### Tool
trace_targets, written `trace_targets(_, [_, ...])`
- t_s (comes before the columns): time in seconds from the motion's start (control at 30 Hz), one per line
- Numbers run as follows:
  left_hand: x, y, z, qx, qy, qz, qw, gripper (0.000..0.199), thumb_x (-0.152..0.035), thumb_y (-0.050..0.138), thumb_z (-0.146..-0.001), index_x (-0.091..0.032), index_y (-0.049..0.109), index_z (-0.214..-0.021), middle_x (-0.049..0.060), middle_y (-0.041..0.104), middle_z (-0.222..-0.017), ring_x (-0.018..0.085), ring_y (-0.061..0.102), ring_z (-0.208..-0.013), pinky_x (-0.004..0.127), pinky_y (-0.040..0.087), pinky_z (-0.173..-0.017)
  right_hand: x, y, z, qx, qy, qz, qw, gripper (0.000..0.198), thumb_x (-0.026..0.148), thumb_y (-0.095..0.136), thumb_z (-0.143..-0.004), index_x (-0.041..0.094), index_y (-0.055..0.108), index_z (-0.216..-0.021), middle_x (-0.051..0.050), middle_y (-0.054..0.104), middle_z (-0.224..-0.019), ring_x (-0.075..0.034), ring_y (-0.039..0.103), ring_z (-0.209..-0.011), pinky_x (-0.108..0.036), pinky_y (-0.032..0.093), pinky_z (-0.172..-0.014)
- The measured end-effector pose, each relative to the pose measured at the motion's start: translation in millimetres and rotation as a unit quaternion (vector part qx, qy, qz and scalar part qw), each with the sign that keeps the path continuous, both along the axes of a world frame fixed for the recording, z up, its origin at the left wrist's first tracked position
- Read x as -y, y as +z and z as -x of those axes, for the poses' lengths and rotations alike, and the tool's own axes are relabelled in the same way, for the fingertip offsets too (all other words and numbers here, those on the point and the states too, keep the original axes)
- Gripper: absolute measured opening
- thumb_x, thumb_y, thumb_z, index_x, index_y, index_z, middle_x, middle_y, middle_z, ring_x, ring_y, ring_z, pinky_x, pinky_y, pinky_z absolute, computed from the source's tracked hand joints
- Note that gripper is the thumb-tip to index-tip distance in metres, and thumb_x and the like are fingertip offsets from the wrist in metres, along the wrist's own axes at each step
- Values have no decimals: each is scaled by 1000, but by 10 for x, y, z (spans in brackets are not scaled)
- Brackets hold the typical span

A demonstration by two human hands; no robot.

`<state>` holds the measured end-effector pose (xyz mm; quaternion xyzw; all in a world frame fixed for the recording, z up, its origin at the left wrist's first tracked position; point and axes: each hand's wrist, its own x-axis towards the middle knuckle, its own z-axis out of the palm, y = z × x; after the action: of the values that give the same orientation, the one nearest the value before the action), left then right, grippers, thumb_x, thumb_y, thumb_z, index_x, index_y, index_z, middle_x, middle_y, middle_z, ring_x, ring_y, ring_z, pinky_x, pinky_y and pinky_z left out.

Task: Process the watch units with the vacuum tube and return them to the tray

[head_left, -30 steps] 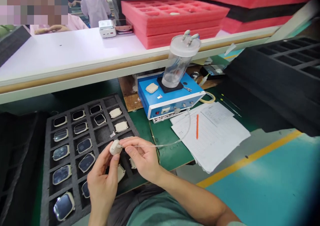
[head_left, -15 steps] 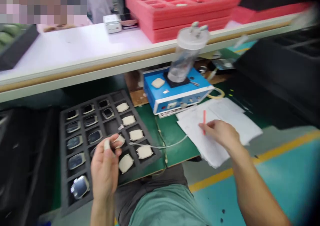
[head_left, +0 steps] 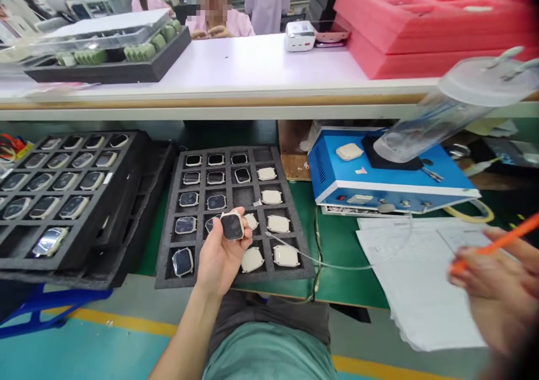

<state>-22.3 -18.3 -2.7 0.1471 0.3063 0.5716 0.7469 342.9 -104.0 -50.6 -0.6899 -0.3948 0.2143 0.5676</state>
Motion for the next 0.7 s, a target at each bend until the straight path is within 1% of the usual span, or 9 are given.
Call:
trace_targets(0.03, [-1, 9, 1, 5, -2, 6, 1000, 38, -43, 75, -97, -9, 78, -111, 9, 72, -90, 14, 69, -75, 21, 58, -68, -97, 108, 330, -63, -29, -51, 996, 38, 49, 79, -85, 48, 73, -122, -7, 69, -79, -23, 63, -57, -48, 51, -57])
trace_targets(0.1, [-2, 22, 2, 10, -1, 18, 1000, 33, -39, 64, -103, -9, 78, -108, 10, 72, -90, 14, 68, -73, 22, 56, -66, -327, 295, 1039, -161, 36, -93, 982, 36, 46, 87, -79, 34, 78, -112, -4, 73, -80, -22, 68, -62, -46, 60, -65])
trace_targets(0.17, [-2, 28, 3, 13, 2, 27, 1000, 36, -36, 54, -107, -9, 77, -106, 10, 71, -89, 14, 67, -72, 23, 55, -65, -540, 407, 1682, -188, 141, -95, 967, 18, 44, 84, -86, 28, 79, -91, -6, 80, -87, -24, 76, -77, -44, 65, -74])
trace_targets(0.23, [2, 26, 6, 19, 5, 30, 999, 41, -34, 45, -110, -8, 77, -104, 10, 70, -87, 14, 67, -70, 23, 55, -66, -685, 442, 2150, -226, 209, -129, 943, 17, 42, 82, -90, 25, 80, -86, -8, 83, -96, -25, 80, -93, -42, 67, -84])
trace_targets(0.27, [5, 23, 8, 22, 5, 28, 999, 44, -34, 42, -111, -8, 77, -103, 10, 70, -86, 14, 67, -70, 24, 56, -66, -727, 441, 2307, -252, 232, -139, 929, 16, 40, 81, -91, 24, 80, -88, -8, 84, -97, -25, 80, -94, -39, 67, -82])
trace_targets(0.4, [12, 0, 19, 32, 2, 11, 999, 50, -32, 36, -111, -7, 78, -99, 10, 71, -86, 14, 65, -67, 26, 56, -69, -783, 405, 2535, -325, 273, -146, 894, 13, 36, 79, -94, 23, 79, -93, -6, 85, -96, -18, 77, -67, -30, 65, -62])
trace_targets(0.47, [10, -11, 25, 37, -4, 11, 999, 48, -33, 39, -111, -7, 78, -99, 11, 71, -86, 14, 65, -67, 26, 57, -70, -788, 396, 2526, -327, 264, -148, 895, 13, 36, 80, -94, 23, 78, -94, -5, 85, -92, -17, 76, -64, -30, 65, -62])
trace_targets(0.6, [0, -18, 35, 35, -8, 15, 999, 42, -33, 46, -109, -8, 78, -99, 10, 71, -85, 14, 66, -68, 25, 57, -69, -795, 401, 2500, -297, 242, -137, 913, 18, 42, 80, -93, 24, 78, -92, -5, 84, -90, -20, 79, -73, -34, 68, -73])
trace_targets(0.7, [-5, -16, 36, 27, -7, 14, 1000, 37, -34, 52, -106, -9, 78, -98, 10, 72, -87, 14, 65, -67, 25, 57, -68, -802, 414, 2509, -287, 242, -126, 918, 21, 44, 80, -92, 24, 77, -90, -5, 84, -88, -21, 80, -73, -34, 68, -72])
